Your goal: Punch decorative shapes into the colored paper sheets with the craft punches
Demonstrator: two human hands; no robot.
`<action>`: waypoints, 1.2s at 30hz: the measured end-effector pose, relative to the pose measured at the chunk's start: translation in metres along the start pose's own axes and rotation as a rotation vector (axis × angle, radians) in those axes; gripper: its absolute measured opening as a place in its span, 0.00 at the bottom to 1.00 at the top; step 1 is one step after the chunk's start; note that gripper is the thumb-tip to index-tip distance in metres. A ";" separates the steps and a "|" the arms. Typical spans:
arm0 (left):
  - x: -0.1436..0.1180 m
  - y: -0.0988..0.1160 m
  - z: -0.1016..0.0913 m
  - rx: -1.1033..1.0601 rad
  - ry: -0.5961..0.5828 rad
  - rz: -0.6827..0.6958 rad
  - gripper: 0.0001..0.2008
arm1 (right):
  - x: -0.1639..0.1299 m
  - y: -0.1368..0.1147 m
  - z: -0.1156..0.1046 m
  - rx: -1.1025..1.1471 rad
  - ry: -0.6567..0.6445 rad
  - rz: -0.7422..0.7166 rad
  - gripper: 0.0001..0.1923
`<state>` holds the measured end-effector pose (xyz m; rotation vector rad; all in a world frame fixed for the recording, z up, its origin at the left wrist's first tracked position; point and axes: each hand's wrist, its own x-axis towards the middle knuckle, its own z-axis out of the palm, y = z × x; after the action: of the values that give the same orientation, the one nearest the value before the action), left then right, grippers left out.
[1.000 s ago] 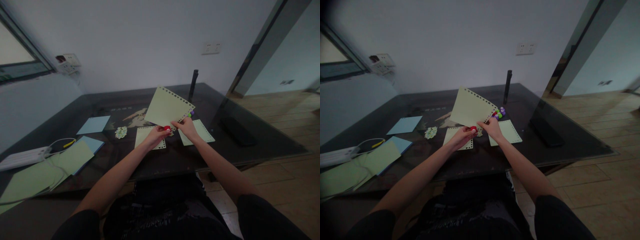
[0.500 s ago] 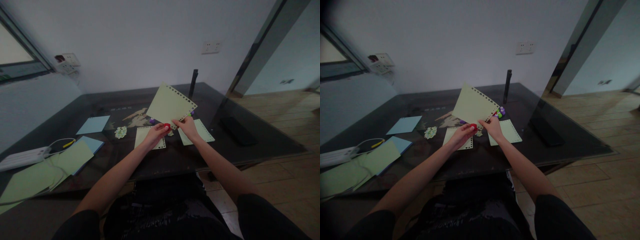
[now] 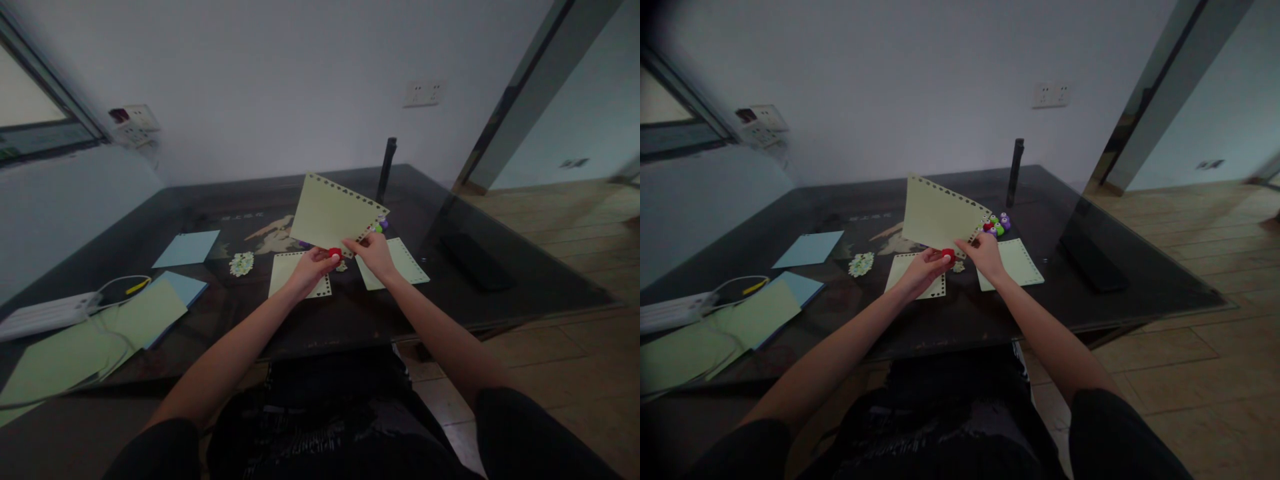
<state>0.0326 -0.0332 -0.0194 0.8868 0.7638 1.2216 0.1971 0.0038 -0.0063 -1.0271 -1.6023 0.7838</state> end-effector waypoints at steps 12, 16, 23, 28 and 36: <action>-0.001 0.000 0.000 0.006 -0.013 0.012 0.17 | -0.001 -0.007 -0.001 -0.026 0.002 0.043 0.12; 0.000 -0.001 0.000 0.025 -0.007 0.011 0.15 | 0.000 -0.004 -0.001 -0.039 0.005 0.048 0.12; 0.001 -0.003 -0.002 0.009 -0.025 0.001 0.10 | -0.001 -0.003 -0.001 -0.044 0.002 0.020 0.12; 0.000 0.000 0.000 0.006 -0.025 -0.008 0.08 | -0.001 -0.007 -0.001 -0.028 -0.004 0.037 0.11; -0.001 -0.001 0.000 0.003 -0.018 -0.016 0.09 | -0.001 -0.007 -0.001 -0.036 -0.012 0.033 0.11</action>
<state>0.0330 -0.0342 -0.0205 0.8917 0.7568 1.1974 0.1966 0.0000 0.0001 -1.0793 -1.6184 0.7869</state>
